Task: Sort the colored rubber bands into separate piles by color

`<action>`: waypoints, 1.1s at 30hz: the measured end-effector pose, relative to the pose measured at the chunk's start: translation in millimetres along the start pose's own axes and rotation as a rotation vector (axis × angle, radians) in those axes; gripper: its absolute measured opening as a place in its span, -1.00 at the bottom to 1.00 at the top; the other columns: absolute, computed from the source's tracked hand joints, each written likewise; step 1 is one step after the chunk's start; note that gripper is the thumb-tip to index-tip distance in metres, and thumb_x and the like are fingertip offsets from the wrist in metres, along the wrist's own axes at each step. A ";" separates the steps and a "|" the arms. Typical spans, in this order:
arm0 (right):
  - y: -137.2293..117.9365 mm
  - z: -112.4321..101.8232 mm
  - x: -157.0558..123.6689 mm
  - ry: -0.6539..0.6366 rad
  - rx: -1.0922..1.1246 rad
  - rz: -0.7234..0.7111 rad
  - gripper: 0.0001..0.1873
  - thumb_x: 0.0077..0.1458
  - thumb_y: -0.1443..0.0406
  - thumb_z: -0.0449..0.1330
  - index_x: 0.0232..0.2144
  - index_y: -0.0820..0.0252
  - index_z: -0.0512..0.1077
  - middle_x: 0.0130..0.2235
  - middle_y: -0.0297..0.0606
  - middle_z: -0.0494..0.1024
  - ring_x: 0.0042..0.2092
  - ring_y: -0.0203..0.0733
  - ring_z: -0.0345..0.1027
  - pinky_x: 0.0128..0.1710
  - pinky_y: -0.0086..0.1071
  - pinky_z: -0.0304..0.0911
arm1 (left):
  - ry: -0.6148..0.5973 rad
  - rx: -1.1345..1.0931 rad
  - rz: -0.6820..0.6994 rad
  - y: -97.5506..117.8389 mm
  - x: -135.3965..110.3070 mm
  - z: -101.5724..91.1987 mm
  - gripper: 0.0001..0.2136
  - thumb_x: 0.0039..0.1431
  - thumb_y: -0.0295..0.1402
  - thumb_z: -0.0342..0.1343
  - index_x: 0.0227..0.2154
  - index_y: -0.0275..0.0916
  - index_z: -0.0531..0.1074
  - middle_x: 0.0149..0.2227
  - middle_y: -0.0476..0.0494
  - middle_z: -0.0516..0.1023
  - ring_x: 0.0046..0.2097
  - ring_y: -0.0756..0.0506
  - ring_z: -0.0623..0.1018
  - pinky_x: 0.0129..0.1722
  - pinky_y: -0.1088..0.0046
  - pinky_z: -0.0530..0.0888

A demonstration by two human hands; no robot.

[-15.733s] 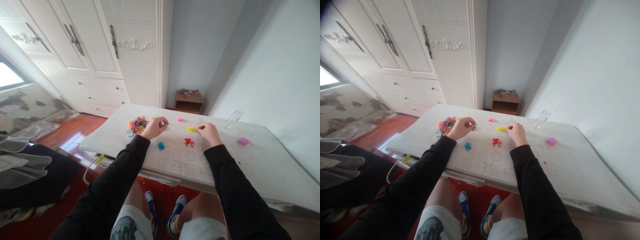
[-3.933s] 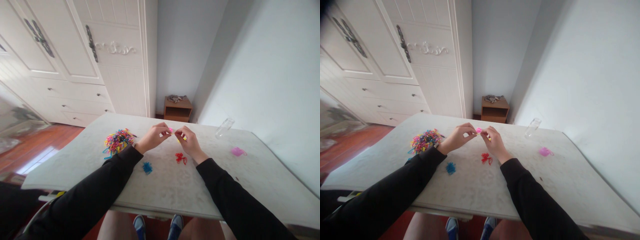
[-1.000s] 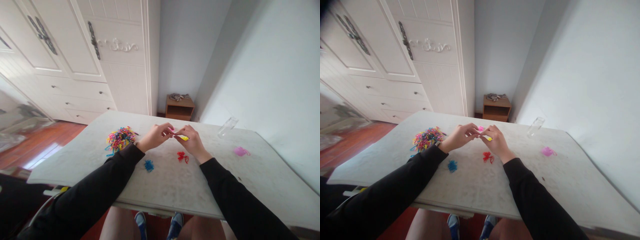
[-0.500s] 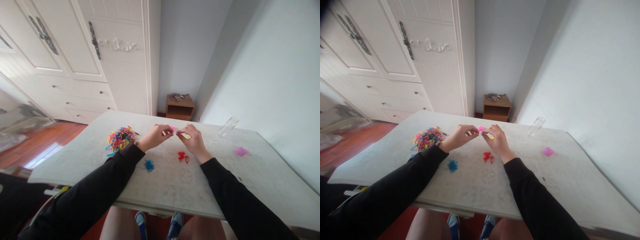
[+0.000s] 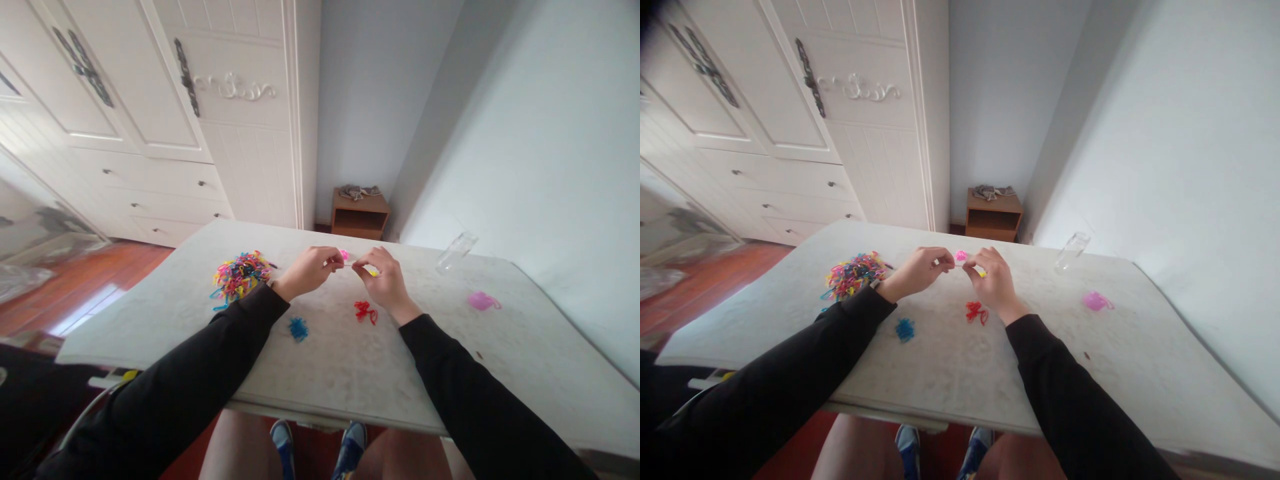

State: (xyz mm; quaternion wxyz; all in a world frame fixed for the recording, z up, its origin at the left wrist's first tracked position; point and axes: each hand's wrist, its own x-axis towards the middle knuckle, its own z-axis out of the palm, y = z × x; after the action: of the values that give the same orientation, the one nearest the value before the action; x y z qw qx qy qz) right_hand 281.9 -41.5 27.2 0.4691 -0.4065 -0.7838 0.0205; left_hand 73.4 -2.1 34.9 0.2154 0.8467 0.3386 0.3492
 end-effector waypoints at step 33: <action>-7.2 -1.2 -0.2 -0.043 0.169 0.021 -0.93 0.22 0.25 0.31 -0.31 0.05 0.61 -0.17 -0.21 0.68 -0.09 -0.08 0.55 -0.02 -0.13 0.44 | 0.037 0.012 -0.010 2.8 -1.1 0.1 -0.86 0.30 -0.36 0.10 -0.31 -0.26 0.55 -0.36 -0.10 0.63 -0.37 -0.02 0.55 -0.35 0.51 0.44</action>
State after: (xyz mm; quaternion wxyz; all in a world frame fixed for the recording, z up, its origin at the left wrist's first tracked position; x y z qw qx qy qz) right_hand 278.4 -46.8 30.7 0.4847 -0.3730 -0.7847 0.1003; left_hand 74.1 -4.8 36.1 0.2059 0.8397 0.3487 0.3619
